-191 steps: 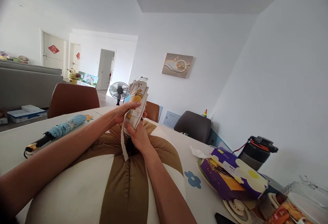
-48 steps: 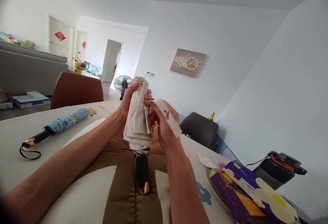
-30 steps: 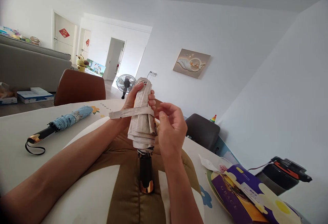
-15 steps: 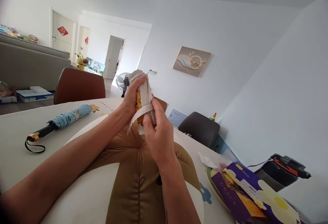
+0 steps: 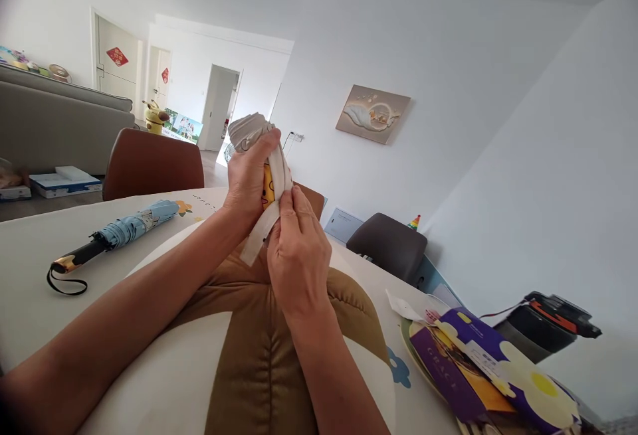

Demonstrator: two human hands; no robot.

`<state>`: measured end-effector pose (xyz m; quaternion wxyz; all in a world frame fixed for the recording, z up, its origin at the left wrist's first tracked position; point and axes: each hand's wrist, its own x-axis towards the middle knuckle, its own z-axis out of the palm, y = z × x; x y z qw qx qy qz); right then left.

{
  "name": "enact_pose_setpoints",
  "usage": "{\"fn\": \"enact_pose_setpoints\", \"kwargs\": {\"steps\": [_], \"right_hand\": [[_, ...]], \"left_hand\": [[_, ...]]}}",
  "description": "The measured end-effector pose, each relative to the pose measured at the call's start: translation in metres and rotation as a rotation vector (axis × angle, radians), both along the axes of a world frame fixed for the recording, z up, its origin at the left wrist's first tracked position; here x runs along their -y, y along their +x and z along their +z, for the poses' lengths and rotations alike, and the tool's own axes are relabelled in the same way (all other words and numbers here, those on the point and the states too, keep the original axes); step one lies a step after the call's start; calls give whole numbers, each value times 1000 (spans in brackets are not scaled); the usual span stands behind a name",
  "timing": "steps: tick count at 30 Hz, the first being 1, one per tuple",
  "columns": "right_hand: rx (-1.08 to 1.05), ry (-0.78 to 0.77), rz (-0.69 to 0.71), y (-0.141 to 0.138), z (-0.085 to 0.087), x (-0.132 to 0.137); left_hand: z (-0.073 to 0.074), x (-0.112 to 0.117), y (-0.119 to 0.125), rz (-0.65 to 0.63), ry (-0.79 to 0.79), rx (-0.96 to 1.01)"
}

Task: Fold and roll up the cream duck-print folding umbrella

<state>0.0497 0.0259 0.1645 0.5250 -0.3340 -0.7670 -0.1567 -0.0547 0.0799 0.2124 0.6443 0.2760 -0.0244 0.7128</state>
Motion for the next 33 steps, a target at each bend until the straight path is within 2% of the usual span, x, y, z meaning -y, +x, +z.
{"fn": "enact_pose_setpoints", "kwargs": {"steps": [3,8,12,15,18,25,28,30,33], "right_hand": [[138,6,-65,-4,-5,-3],[239,86,-215,-12,-16,-6],[188,166,-347,-16,-22,-15],[153,199,-359,-9,-22,-23],[59,139,-244,4,-14,-25],[-442,-163,130,17,13,-18],[-754,-377,319,16,20,-18],[-920,-577,472,16,22,-16],[-965,-883,628,14,20,-11]], "left_hand": [[-3,-8,-5,92,-9,27],[-8,-17,-10,-19,-3,29],[-5,-6,-6,89,-120,-35],[3,9,-1,164,-230,-125],[10,21,2,154,-209,-210],[13,26,-7,5,143,-448],[9,17,-14,-40,213,-477],[4,8,-16,-84,197,-489],[-5,-5,-13,-200,143,-475]]}}
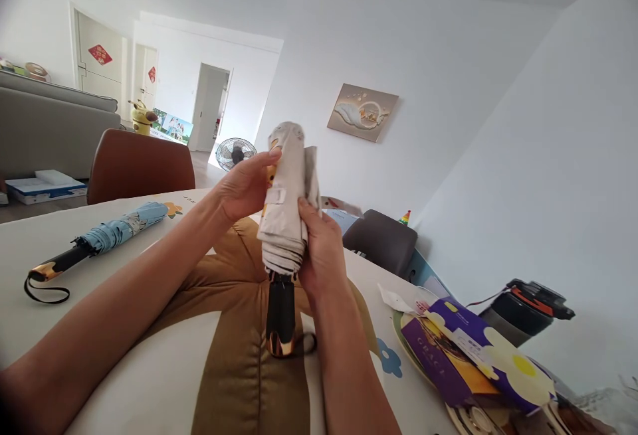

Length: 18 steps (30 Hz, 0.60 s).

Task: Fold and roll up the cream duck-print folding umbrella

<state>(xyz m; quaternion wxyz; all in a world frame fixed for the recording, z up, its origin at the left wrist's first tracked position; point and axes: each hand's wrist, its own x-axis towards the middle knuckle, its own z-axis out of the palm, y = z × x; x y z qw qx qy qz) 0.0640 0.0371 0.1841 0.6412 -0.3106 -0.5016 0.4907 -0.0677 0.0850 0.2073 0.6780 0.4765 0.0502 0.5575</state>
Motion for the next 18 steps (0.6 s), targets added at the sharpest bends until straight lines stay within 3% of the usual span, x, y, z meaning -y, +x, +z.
{"fn": "enact_pose_setpoints", "kwargs": {"steps": [2,4,9,11,14,18], "right_hand": [[17,-39,56,-1,-5,3],[47,6,10,-2,-9,3],[214,227,-319,2,-14,2],[280,283,-380,2,-13,3],[408,378,-510,1,-12,7],[626,581,-798,-1,-11,13]], "left_hand": [[-5,-5,4,-59,-44,34],[-6,-5,8,-79,-75,63],[-3,2,10,-89,-88,62],[-2,4,11,-81,-93,59],[-2,6,14,-28,-87,42],[-1,10,18,75,-60,32]]}}
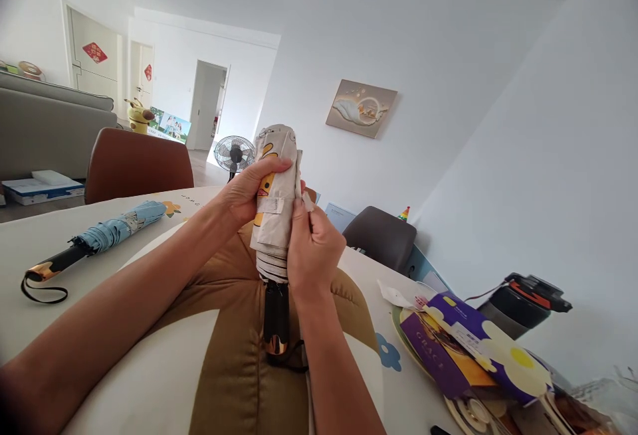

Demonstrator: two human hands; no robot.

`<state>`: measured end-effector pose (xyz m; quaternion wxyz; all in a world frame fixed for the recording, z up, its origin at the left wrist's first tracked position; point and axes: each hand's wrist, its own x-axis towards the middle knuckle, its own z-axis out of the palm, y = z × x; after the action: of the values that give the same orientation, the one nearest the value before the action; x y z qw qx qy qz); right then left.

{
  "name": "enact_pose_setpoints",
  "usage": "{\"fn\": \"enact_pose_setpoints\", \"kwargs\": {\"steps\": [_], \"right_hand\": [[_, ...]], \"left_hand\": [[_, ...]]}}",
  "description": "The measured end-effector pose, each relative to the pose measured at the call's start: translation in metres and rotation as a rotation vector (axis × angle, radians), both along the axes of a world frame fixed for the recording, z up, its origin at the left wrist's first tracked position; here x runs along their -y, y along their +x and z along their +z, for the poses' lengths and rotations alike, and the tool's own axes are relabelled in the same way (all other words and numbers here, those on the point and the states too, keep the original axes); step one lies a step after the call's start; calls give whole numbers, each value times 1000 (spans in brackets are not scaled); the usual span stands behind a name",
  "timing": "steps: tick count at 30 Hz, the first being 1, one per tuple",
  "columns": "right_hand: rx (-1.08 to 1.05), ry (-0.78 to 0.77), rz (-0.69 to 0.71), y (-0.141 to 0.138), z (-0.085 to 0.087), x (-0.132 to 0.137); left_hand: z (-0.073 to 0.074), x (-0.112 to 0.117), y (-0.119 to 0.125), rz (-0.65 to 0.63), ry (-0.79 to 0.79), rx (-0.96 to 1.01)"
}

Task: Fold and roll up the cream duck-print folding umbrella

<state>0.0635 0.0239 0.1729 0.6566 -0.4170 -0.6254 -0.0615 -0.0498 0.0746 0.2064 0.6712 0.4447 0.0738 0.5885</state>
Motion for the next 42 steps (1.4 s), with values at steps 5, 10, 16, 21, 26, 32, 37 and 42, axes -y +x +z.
{"fn": "enact_pose_setpoints", "kwargs": {"steps": [5,10,16,21,26,32,37,42], "right_hand": [[267,211,-142,2,-1,3],[341,237,-147,5,-2,7],[161,150,-133,0,-3,12],[133,159,-137,-2,-4,13],[408,146,-93,1,-3,12],[604,189,-112,0,-6,7],[696,146,-191,-7,-9,10],[710,42,-218,-14,-10,18]], "left_hand": [[4,9,5,160,18,-2],[8,20,9,345,20,-23],[7,22,10,427,59,-49],[6,21,10,444,74,-69],[5,21,9,455,48,-71],[2,12,8,473,-22,-76],[2,11,5,535,-44,-147],[2,16,-3,389,-13,-163]]}}
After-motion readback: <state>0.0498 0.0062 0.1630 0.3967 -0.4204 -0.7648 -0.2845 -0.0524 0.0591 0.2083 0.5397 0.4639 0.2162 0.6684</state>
